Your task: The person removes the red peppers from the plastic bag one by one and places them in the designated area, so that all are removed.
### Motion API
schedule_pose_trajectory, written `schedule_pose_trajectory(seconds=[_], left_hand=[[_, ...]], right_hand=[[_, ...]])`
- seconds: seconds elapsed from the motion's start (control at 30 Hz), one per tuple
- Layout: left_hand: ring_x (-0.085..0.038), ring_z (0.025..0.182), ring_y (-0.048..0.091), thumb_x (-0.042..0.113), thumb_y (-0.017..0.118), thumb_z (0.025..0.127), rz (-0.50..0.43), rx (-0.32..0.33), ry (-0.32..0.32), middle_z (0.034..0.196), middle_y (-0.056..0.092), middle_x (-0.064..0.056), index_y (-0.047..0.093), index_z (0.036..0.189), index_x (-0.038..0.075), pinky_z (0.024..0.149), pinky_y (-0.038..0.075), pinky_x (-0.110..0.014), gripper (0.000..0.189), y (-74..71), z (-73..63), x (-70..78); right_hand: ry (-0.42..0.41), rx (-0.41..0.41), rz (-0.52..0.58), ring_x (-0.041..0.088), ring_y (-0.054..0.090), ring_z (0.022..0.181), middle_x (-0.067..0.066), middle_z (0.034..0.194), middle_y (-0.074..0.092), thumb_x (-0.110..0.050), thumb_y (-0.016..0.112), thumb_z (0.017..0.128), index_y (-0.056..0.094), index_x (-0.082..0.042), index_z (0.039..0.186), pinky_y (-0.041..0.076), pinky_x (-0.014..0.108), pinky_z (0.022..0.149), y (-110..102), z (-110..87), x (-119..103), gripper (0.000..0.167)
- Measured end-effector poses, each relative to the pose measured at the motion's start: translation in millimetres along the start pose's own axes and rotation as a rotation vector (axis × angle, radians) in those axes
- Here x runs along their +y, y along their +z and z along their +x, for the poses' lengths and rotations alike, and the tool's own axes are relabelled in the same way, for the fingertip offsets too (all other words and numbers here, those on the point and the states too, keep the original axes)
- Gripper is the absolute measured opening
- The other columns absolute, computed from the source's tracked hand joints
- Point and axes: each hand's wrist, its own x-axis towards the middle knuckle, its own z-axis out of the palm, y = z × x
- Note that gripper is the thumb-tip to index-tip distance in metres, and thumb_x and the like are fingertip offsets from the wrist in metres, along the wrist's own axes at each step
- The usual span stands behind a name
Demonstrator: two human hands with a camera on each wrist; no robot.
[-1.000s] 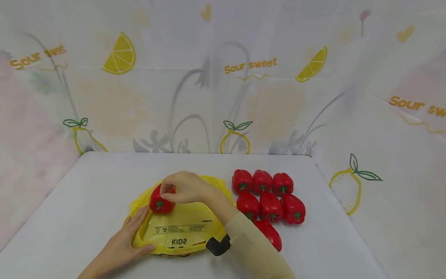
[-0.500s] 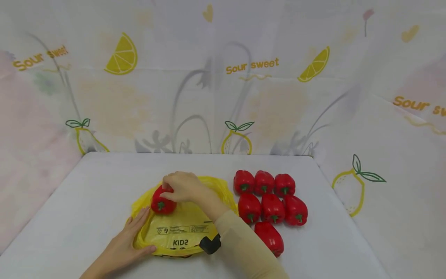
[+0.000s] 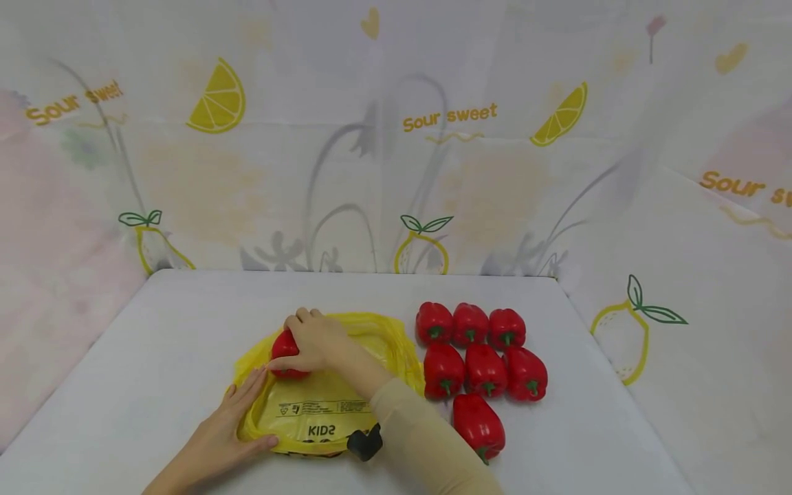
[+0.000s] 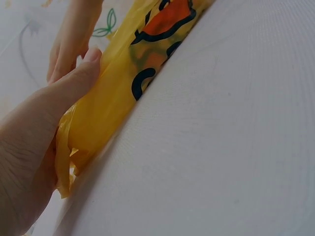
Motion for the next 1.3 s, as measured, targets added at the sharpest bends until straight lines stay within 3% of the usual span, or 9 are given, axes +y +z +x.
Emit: schedule_pose_trajectory(seconds=[0.5,0.67,0.87,1.3], left_hand=[[-0.046,0.138,0.025,0.060,0.074,0.073,0.003,0.002,0.008,0.155,0.027,-0.017,0.030,0.150,0.004,0.104,0.027,-0.066,0.105,0.3,2.2,1.0],[-0.048,0.136,0.027,0.061,0.074,0.073,0.013,0.008,0.020,0.154,0.028,-0.018,0.032,0.149,0.003,0.103,0.028,-0.067,0.105,0.1,2.2,2.3],[-0.048,0.138,0.024,0.062,0.073,0.073,0.007,-0.012,-0.007,0.156,0.027,-0.015,0.031,0.150,0.004,0.104,0.027,-0.066,0.106,-2.0,1.9,2.7],[-0.051,0.136,0.025,0.060,0.074,0.073,0.009,-0.002,0.007,0.155,0.028,-0.017,0.031,0.150,0.004,0.102,0.028,-0.068,0.105,-0.3,0.7,0.1]], right_hand=[[0.037,-0.066,0.232,0.008,0.053,0.077,-0.002,0.093,0.052,-0.064,0.069,0.076,0.042,-0.011,0.118,0.046,0.013,0.061,11.0,-9.5,0.8,0.073],[0.050,-0.095,0.235,0.008,0.050,0.084,-0.001,0.103,0.049,-0.064,0.068,0.077,0.041,-0.008,0.127,0.046,0.012,0.066,15.9,-19.2,-1.8,0.080],[0.024,-0.091,0.168,0.008,0.051,0.091,0.002,0.121,0.047,-0.066,0.070,0.074,0.041,-0.009,0.139,0.049,0.014,0.072,14.9,-33.4,-5.8,0.091],[-0.091,0.037,0.209,0.012,0.052,0.109,0.005,0.135,0.043,-0.052,0.078,0.074,0.037,-0.007,0.143,0.050,0.020,0.088,10.1,-58.9,-1.4,0.093]])
